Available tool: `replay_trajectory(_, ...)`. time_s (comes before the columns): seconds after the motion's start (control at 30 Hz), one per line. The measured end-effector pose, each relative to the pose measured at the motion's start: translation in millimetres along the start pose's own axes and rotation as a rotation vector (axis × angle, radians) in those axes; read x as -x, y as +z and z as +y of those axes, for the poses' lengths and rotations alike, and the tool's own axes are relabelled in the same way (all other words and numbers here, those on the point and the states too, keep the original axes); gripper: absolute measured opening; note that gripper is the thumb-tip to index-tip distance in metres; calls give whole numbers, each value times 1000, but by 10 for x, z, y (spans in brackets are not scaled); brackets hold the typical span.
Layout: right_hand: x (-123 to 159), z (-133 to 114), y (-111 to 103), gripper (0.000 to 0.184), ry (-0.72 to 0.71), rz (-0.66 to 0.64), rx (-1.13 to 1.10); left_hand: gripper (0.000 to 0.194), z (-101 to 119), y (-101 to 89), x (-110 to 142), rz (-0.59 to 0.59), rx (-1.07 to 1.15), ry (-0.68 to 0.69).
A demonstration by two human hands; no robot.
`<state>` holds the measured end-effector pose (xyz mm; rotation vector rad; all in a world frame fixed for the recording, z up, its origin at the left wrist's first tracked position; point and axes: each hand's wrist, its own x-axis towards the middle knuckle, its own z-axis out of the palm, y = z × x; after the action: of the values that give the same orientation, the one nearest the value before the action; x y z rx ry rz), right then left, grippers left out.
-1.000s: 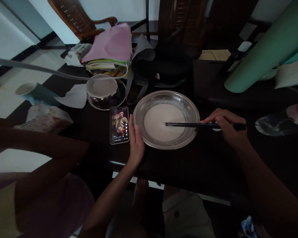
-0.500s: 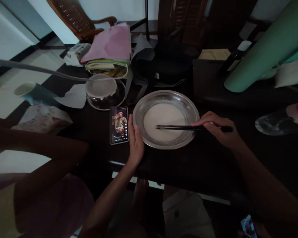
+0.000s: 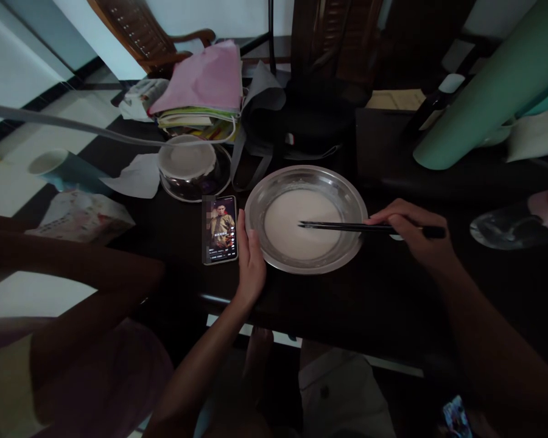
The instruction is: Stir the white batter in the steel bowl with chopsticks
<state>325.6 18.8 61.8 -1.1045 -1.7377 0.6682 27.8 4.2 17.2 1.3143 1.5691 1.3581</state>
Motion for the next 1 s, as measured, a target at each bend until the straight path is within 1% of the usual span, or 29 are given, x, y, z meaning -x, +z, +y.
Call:
replay_trajectory(0.07,2,-9,-2,22,15,34,-28,69,5,1,3,0,3,-5)
replay_trajectory(0.2,-6,-21,15,18,-24,-92,-1,67,9,8,-1,14,33,8)
replay_trajectory(0.23,-8,-19,14,18,-29,-101,22,67,10,10,-3,16,36,10)
replay_trajectory(0.3,-6,-11,4,18,-22,-41,38,66,12,12,-4,15,31,7)
replay_trajectory(0.37,2,-1,-9,21,3,47,9,66,15,11,-4,9,24,-2)
replay_trajectory(0.4,6,3,-11,22,11,70,-13,66,16,10,-3,5,24,-6)
replay_trajectory(0.47,9,7,-1,21,8,33,-37,67,18,8,-1,2,26,-7)
replay_trajectory(0.53,4,5,18,20,-18,-57,-17,67,19,4,0,5,20,1)
replay_trajectory(0.6,-2,2,26,18,-30,-94,24,68,20,1,1,8,3,7)
replay_trajectory(0.67,0,0,16,18,-17,-28,43,69,19,-1,2,5,-11,4)
replay_trajectory(0.73,6,-2,-2,20,12,61,21,69,19,-1,3,2,-9,0)
replay_trajectory(0.77,9,-4,-6,22,25,84,3,68,19,0,3,3,-3,-2)
replay_trajectory(0.8,10,-6,-7,22,30,78,-11,68,18,2,3,5,4,-4)
replay_trajectory(0.83,8,-9,-3,22,27,45,-15,69,17,4,2,8,9,-6)
replay_trajectory(0.93,-5,-12,18,18,-20,-95,11,73,12,10,-2,14,10,-4)
replay_trajectory(0.97,-8,-9,21,17,-29,-107,27,73,10,11,-3,16,9,0)
replay_trajectory(1.0,-8,-5,19,17,-29,-89,42,72,9,11,-4,15,8,3)
